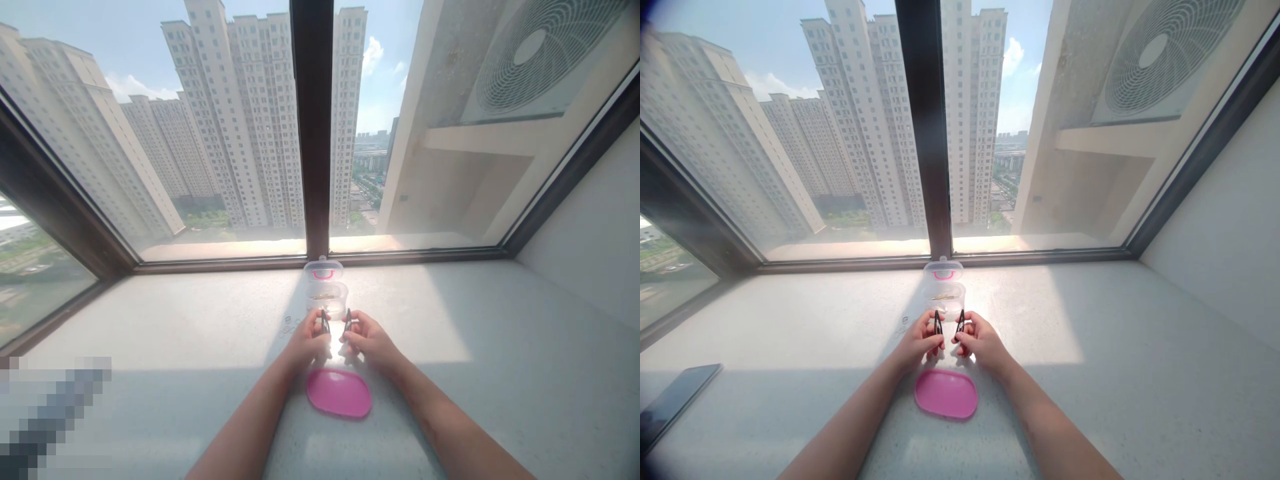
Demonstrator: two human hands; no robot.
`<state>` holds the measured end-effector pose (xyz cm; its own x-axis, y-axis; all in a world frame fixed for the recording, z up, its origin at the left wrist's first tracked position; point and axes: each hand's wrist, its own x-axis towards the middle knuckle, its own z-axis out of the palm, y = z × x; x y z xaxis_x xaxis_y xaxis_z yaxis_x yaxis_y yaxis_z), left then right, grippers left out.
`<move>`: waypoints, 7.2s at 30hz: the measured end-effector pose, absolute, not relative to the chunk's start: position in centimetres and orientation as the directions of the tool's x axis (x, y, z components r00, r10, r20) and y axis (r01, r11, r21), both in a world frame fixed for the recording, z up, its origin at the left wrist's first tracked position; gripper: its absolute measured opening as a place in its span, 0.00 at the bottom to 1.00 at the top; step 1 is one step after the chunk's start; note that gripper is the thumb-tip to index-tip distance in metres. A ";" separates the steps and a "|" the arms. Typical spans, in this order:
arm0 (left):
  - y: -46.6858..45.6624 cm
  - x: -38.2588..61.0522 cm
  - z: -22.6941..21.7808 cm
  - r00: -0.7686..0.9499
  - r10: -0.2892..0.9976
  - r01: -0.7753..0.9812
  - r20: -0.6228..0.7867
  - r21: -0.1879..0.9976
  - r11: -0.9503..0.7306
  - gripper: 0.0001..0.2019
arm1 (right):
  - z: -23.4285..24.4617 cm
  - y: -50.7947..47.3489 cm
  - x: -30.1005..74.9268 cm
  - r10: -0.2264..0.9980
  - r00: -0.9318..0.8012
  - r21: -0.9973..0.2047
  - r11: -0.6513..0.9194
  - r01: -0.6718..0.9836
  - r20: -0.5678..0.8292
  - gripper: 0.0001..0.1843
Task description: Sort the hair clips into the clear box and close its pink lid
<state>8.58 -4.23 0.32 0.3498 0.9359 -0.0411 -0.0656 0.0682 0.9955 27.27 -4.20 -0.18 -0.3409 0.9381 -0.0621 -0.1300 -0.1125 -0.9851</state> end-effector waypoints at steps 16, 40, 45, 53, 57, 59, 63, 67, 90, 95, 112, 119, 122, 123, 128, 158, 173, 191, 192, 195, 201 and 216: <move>-4.6 7.5 0.9 0.287 0.955 -0.050 -0.072 0.995 0.090 0.18 | -0.3 -5.2 26.6 0.944 -0.326 -0.998 -0.052 -0.037 -0.037 0.15; -4.8 7.7 0.9 0.273 0.959 -0.029 -0.071 0.996 0.081 0.16 | 0.1 -4.0 25.1 0.962 -0.243 -0.992 -0.130 -0.009 -0.124 0.09; -4.8 7.7 1.3 0.280 0.959 -0.082 -0.048 0.994 0.074 0.14 | 0.7 -3.1 25.1 0.903 -0.424 -0.995 -0.093 -0.028 -0.072 0.10; -4.6 7.9 0.9 0.312 0.949 0.022 -0.042 0.999 0.037 0.12 | 0.3 -4.7 26.1 0.939 -0.343 -0.997 -0.033 -0.075 -0.005 0.09; -4.5 7.7 1.1 0.330 0.943 0.030 -0.034 0.999 0.025 0.10 | 0.4 -5.1 26.1 0.929 -0.370 -0.998 -0.024 -0.049 -0.004 0.08; -4.5 7.6 1.2 0.334 0.942 0.030 -0.029 0.999 0.021 0.09 | 0.5 -5.0 26.3 0.932 -0.362 -1.000 -0.005 -0.023 0.003 0.07; -4.5 7.5 1.0 0.353 0.935 0.052 -0.034 0.999 0.016 0.08 | 0.6 -4.7 26.7 0.945 -0.327 -1.000 -0.003 0.022 -0.010 0.06; -4.4 7.5 0.8 0.344 0.938 0.047 -0.031 0.999 0.016 0.07 | 0.6 -4.6 26.7 0.948 -0.316 -0.999 -0.017 0.035 -0.027 0.06; -4.2 7.5 0.1 0.346 0.938 0.048 -0.005 0.999 -0.012 0.07 | 0.6 -4.8 27.0 0.947 -0.318 -0.997 -0.027 0.066 -0.047 0.04; -4.1 7.4 -0.2 0.350 0.937 0.055 -0.004 0.998 -0.016 0.08 | 0.4 -4.8 27.0 0.946 -0.320 -0.997 -0.027 0.070 -0.048 0.05; -3.7 7.4 -0.4 0.319 0.948 0.071 -0.017 0.997 -0.006 0.08 | 1.2 -5.0 26.7 0.947 -0.321 -0.993 0.016 0.117 -0.023 0.05; -3.8 7.4 0.0 0.321 0.947 0.099 -0.023 0.995 -0.009 0.07 | 0.4 -4.3 27.0 0.949 -0.313 -0.996 0.006 0.085 -0.021 0.06; -3.9 7.4 0.2 0.334 0.942 0.109 -0.029 0.994 -0.008 0.06 | 0.1 -4.1 27.1 0.950 -0.311 -0.998 -0.007 0.064 -0.026 0.07; -3.9 7.4 0.3 0.337 0.941 0.111 -0.036 0.994 -0.002 0.07 | 0.1 -4.1 27.1 0.950 -0.311 -0.998 -0.011 0.062 -0.030 0.08; -4.0 7.5 0.7 0.325 0.943 0.103 -0.071 0.994 0.039 0.10 | 0.3 -4.2 27.1 0.949 -0.313 -0.998 -0.020 0.066 -0.040 0.10; -4.1 7.7 0.9 0.336 0.937 0.108 -0.098 0.992 0.065 0.16 | 0.1 -4.0 27.4 0.943 -0.331 -0.995 0.060 0.080 0.030 0.08; -4.0 7.6 0.6 0.344 0.936 0.100 -0.069 0.994 0.036 0.15 | 0.3 -4.0 27.2 0.949 -0.314 -0.993 0.062 0.098 0.028 0.09; -4.1 7.8 0.8 0.335 0.939 0.117 -0.077 0.992 0.039 0.14 | -0.2 -3.6 27.3 0.952 -0.305 -0.994 0.068 0.089 0.038 0.09; -4.2 7.8 0.8 0.338 0.938 0.122 -0.073 0.992 0.033 0.14 | -0.1 -3.6 27.3 0.951 -0.305 -0.993 0.068 0.091 0.037 0.09; -4.3 7.9 1.0 0.339 0.938 0.129 -0.071 0.991 0.029 0.14 | 0.0 -3.6 27.4 0.952 -0.303 -0.993 0.066 0.099 0.033 0.09; -4.3 8.0 1.2 0.334 0.939 0.128 -0.081 0.991 0.040 0.15 | -0.4 -3.3 27.5 0.948 -0.316 -0.994 0.069 0.079 0.041 0.09; -3.9 7.9 0.4 0.351 0.934 0.131 -0.059 0.991 0.014 0.14 | -1.1 -3.0 27.7 0.943 -0.331 -0.995 0.068 0.077 0.039 0.09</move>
<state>7.87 -3.94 0.37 0.3515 0.9343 -0.0594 0.1314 0.0136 0.9912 27.67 -2.96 -1.13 -0.3306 0.9430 0.0392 0.0768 0.0683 -0.9947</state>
